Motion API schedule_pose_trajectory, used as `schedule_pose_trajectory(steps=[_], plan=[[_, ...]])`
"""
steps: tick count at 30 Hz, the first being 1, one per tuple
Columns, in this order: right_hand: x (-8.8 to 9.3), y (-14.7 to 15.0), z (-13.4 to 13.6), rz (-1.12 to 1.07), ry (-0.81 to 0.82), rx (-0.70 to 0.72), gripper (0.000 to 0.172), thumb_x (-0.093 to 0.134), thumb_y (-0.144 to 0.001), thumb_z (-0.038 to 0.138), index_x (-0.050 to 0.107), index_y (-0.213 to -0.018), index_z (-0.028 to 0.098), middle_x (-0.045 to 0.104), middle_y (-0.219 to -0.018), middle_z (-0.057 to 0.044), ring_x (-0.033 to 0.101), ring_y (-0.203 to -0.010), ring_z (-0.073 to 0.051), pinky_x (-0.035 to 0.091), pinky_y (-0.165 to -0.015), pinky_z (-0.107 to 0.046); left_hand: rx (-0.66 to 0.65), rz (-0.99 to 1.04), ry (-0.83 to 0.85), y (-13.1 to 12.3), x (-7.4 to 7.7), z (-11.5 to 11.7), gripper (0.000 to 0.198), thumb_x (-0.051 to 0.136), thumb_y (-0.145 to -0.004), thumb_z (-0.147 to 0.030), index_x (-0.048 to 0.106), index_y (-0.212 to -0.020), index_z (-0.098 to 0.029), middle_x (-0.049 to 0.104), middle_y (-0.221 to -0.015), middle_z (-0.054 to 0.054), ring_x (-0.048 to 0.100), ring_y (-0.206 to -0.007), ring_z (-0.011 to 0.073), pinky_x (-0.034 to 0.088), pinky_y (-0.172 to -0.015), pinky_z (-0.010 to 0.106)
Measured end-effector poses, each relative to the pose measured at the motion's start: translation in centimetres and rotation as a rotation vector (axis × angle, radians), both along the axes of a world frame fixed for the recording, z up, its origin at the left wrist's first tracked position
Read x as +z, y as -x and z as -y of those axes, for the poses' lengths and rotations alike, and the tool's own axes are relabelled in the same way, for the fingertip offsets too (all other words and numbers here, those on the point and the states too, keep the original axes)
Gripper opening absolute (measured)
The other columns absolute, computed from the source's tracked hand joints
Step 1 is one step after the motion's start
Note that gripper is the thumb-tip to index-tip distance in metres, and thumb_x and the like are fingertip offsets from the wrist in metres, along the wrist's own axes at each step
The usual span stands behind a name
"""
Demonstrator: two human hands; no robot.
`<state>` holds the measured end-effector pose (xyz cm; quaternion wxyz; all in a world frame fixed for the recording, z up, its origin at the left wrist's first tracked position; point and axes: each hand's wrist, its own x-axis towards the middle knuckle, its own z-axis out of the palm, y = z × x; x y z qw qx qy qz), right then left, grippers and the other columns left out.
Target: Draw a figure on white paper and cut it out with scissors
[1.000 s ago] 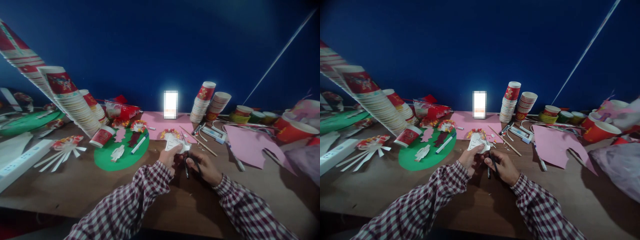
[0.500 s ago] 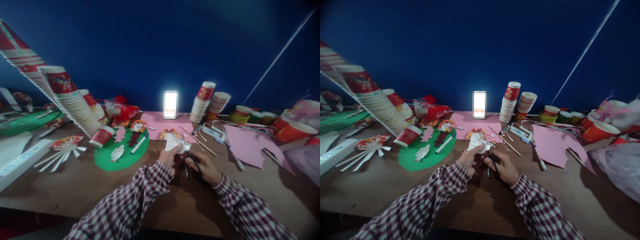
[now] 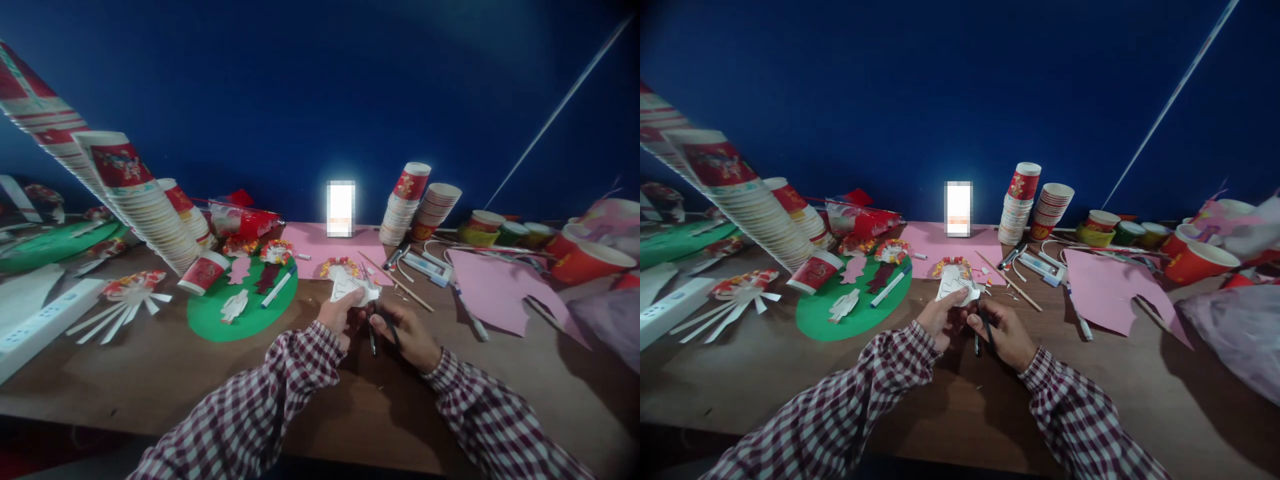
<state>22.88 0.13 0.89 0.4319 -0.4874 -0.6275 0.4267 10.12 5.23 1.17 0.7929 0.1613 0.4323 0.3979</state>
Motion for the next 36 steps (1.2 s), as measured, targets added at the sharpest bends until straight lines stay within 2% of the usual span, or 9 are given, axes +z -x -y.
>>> schedule_pose_trajectory(steps=[10,16,25,32,36], plan=[[-0.15,0.11,0.03,-0.056,0.030,-0.004,0.033,0.056,-0.078,0.046,0.059,-0.083,0.014,0.047,-0.061,0.002,0.042,-0.055,-0.010,0.035,-0.050,-0.021,0.007,0.026,0.009,0.01,-0.16,-0.06,0.020,0.071,-0.064,-0.018,0.064,-0.081,-0.011,0.064,-0.065,0.003,0.059,-0.053,0.0085,0.046,-0.044,0.012],[-0.21,0.03,0.03,-0.031,0.021,-0.002,0.031,0.055,-0.079,0.045,0.058,-0.080,0.014,0.052,-0.067,0.000,0.045,-0.060,-0.011,0.038,-0.055,-0.022,0.008,0.019,0.013,-0.05,-0.17,-0.06,0.023,0.073,-0.063,-0.018,0.064,-0.082,-0.011,0.064,-0.066,0.003,0.060,-0.054,0.0090,0.046,-0.043,0.012],[-0.16,0.11,-0.01,-0.039,0.024,-0.003,0.031,0.056,-0.079,0.044,0.059,-0.083,0.014,0.051,-0.065,0.001,0.044,-0.058,-0.010,0.037,-0.052,-0.021,0.019,0.033,-0.011,-0.02,-0.36,-0.11,0.022,0.072,-0.063,-0.017,0.063,-0.082,-0.011,0.063,-0.066,0.003,0.060,-0.054,0.0090,0.045,-0.043,0.013],[-0.16,0.25,0.01,-0.051,0.026,-0.026,0.030,0.057,-0.079,0.042,0.059,-0.081,0.013,0.053,-0.069,0.000,0.046,-0.062,-0.011,0.039,-0.057,-0.022,0.022,0.012,-0.013,-0.07,-0.28,-0.06,0.026,0.074,-0.061,-0.019,0.063,-0.083,-0.011,0.063,-0.065,0.003,0.059,-0.052,0.0084,0.045,-0.043,0.013],[-0.67,0.14,-0.07,-0.088,0.098,-0.063,0.030,0.057,-0.079,0.042,0.060,-0.087,0.013,0.049,-0.060,0.002,0.042,-0.052,-0.008,0.035,-0.046,-0.020,0.027,0.005,-0.085,-0.07,-0.51,-0.35,0.029,0.073,-0.061,-0.018,0.063,-0.087,-0.011,0.064,-0.069,0.004,0.060,-0.054,0.0104,0.044,-0.043,0.015]])
